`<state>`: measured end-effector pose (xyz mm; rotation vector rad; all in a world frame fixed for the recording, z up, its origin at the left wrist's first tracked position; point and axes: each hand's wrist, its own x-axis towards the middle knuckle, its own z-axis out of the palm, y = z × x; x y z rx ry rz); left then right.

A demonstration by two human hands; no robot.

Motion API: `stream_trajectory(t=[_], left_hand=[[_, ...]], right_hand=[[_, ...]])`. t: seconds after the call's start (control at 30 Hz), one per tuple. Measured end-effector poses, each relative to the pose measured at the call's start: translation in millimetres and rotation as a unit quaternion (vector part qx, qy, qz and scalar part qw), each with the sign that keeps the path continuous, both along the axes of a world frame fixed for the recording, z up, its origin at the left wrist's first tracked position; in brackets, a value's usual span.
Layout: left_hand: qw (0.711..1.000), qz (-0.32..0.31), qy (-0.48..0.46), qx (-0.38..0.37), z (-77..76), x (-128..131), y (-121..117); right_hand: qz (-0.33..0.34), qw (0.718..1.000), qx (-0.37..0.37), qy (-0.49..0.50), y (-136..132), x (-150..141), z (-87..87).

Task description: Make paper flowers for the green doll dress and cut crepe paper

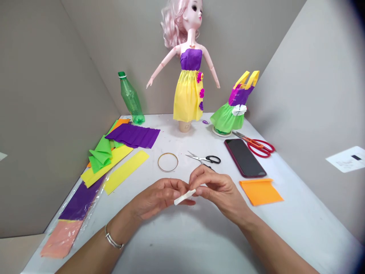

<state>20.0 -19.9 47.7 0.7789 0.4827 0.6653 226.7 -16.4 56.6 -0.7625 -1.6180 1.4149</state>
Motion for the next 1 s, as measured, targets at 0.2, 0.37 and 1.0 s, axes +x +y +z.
stream_trajectory(t=[0.2, 0.37, 1.0], left_hand=[[1.0, -0.008, -0.014, 0.001, 1.5, 0.2, -0.3], [1.0, -0.021, -0.005, 0.013, 1.7, 0.2, -1.1], [1.0, -0.019, -0.018, -0.007, 5.3, 0.7, -3.3]], right_hand=[[-0.021, 1.0, 0.006, 0.014, 0.7, -1.0, -1.1], [-0.04, 0.999, 0.016, 0.002, 0.6, -1.1, -0.1], [-0.008, 1.0, 0.001, 0.022, -0.4, -1.5, 0.5]])
